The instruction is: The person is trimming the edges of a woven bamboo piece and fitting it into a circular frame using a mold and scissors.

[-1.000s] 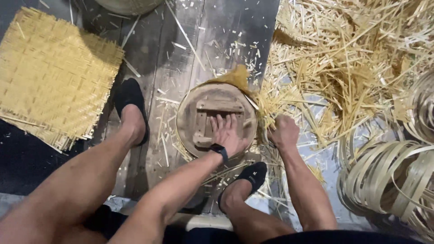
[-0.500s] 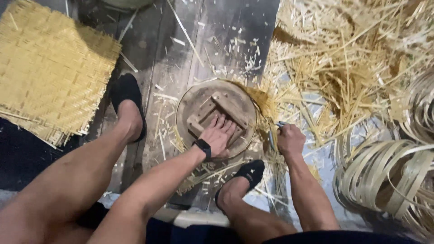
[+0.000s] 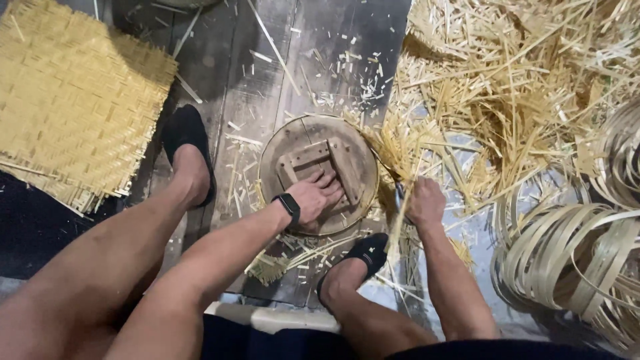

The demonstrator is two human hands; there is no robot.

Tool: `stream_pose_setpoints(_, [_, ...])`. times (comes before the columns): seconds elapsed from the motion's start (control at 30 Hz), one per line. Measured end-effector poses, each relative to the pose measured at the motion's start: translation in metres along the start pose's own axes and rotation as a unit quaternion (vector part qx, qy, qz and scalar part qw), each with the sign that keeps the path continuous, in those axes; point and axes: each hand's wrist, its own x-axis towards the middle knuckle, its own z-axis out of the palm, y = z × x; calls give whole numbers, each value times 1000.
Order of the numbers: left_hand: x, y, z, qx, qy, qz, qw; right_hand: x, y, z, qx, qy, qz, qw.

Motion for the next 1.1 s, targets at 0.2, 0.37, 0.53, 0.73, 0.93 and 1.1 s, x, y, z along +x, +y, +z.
stream_pose_setpoints(0.2, [-3,-9,-15,-29,-81,5,996,70,-83,-99,28,-89,18,995])
stream_pose_setpoints(0.37, [-11,-13,-60,-12,-182,68,981,40,-24,-83,54,-232,228,944])
stream_pose_setpoints(0.53, [9,-24,-86,-195,-122,-113,967,10,44,-15,15,-210,374,903])
stream_pose_setpoints(0.73, [112,-109,-51,-123,322,-111,932,-18,-38,-42,236,-101,286,923])
stream_pose_setpoints(0.93, [157,-122,-45,-342,-32,-251,905,-5,-116,-15,549,-179,454,679])
stream_pose_setpoints(1.1, [150,-108,-42,-287,68,-290,910,-6,-113,-4,585,-137,444,665])
